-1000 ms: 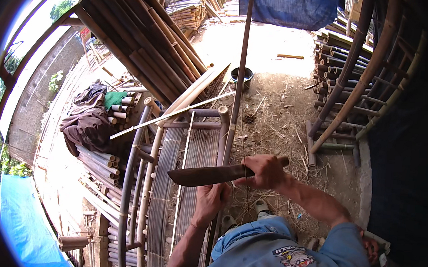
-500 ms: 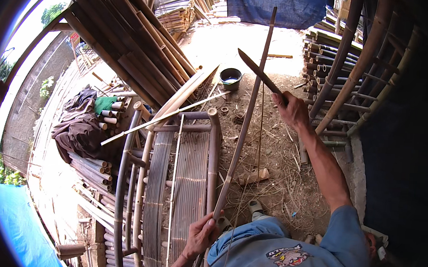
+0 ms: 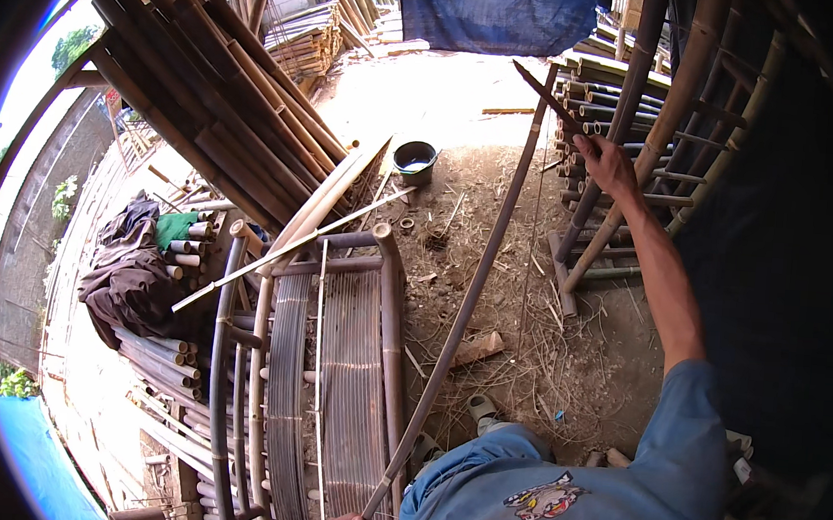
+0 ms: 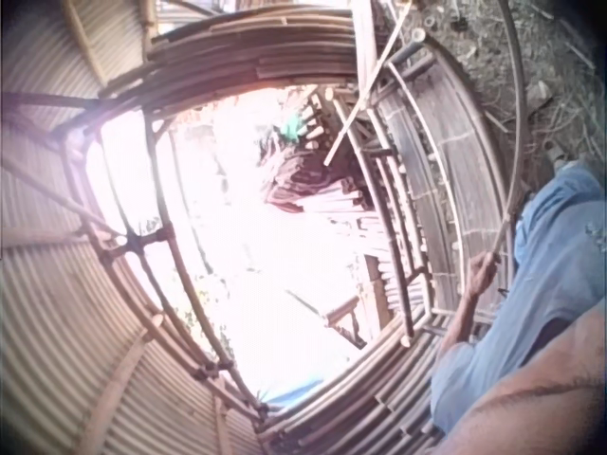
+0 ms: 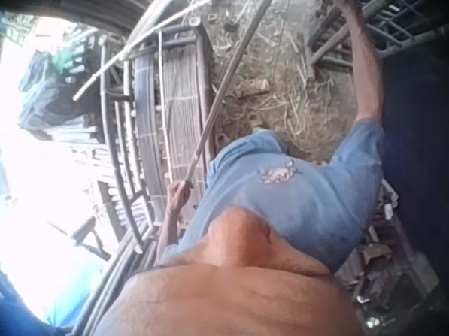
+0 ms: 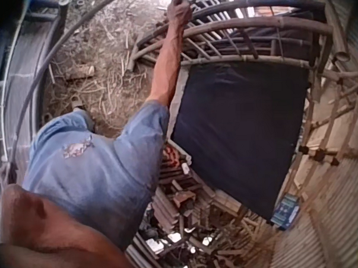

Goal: The person uses a large knife to split long bamboo poles into thin strips. They repeatedly strike the bamboo against a wooden block to separate the pieces and then arrange the resulting strips on a bamboo rack.

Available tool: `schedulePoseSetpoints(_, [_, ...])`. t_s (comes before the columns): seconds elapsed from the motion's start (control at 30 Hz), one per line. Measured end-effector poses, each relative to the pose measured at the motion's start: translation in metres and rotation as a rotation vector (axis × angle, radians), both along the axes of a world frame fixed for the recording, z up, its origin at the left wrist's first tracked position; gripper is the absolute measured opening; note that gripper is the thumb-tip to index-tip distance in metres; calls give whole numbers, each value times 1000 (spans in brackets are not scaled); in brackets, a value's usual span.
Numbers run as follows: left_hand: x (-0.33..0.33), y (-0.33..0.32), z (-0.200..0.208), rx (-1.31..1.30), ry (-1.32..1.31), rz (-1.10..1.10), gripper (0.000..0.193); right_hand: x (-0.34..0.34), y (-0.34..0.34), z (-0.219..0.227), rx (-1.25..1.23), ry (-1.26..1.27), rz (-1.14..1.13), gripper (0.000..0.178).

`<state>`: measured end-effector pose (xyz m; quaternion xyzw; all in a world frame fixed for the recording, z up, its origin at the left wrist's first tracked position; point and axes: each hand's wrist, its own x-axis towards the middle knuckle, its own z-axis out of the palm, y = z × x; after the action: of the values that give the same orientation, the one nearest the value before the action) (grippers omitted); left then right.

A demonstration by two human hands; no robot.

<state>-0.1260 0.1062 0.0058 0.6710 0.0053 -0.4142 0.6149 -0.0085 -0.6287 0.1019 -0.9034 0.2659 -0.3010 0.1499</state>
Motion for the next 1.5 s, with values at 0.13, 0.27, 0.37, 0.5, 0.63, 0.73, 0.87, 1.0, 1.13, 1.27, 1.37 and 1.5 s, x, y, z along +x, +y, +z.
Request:
schedulePoseSetpoints(0.13, [-15, 39, -49, -130, 7, 1, 42, -20, -75, 32, 223, -16, -302, 82])
schedulePoseSetpoints(0.27, [-14, 36, -17, 181, -112, -97, 47, -51, -95, 59, 448, -92, -301, 79])
schedulePoseSetpoints(0.37, [5, -7, -51, 190, -221, -114, 45, -42, 6, 17, 752, -224, -1, 53])
schedulePoseSetpoints(0.5, [32, -99, -26, 58, -163, -163, 41, -18, 170, -43, 1149, -370, 323, 49])
schedulePoseSetpoints(0.63, [53, -116, -13, -30, 101, -421, 43, -7, 211, -52, 1185, -551, 278, 32])
schedulePoseSetpoints(0.73, [57, -155, 11, -559, 278, -274, 40, 1, 226, -54, 1228, -514, 332, 36])
schedulePoseSetpoints(0.87, [94, -197, -4, -509, 285, -194, 39, 10, 241, -68, 805, -257, 426, 51])
schedulePoseSetpoints(1.0, [116, -207, 6, -217, -184, 60, 34, -23, 276, -72, 119, 176, 480, 63])
schedulePoseSetpoints(1.13, [124, -210, 12, 31, -511, 98, 30, -35, 300, -93, -49, 167, 615, 67])
schedulePoseSetpoints(1.27, [98, -192, -2, 127, -613, 146, 30, -6, 274, -96, 266, 238, 492, 71])
schedulePoseSetpoints(1.37, [97, -184, 11, 126, -495, 126, 31, -23, 294, -102, 97, 148, 628, 72])
schedulePoseSetpoints(1.5, [81, -167, 8, 166, -583, 71, 25, 5, 245, -100, 136, 243, 409, 71])
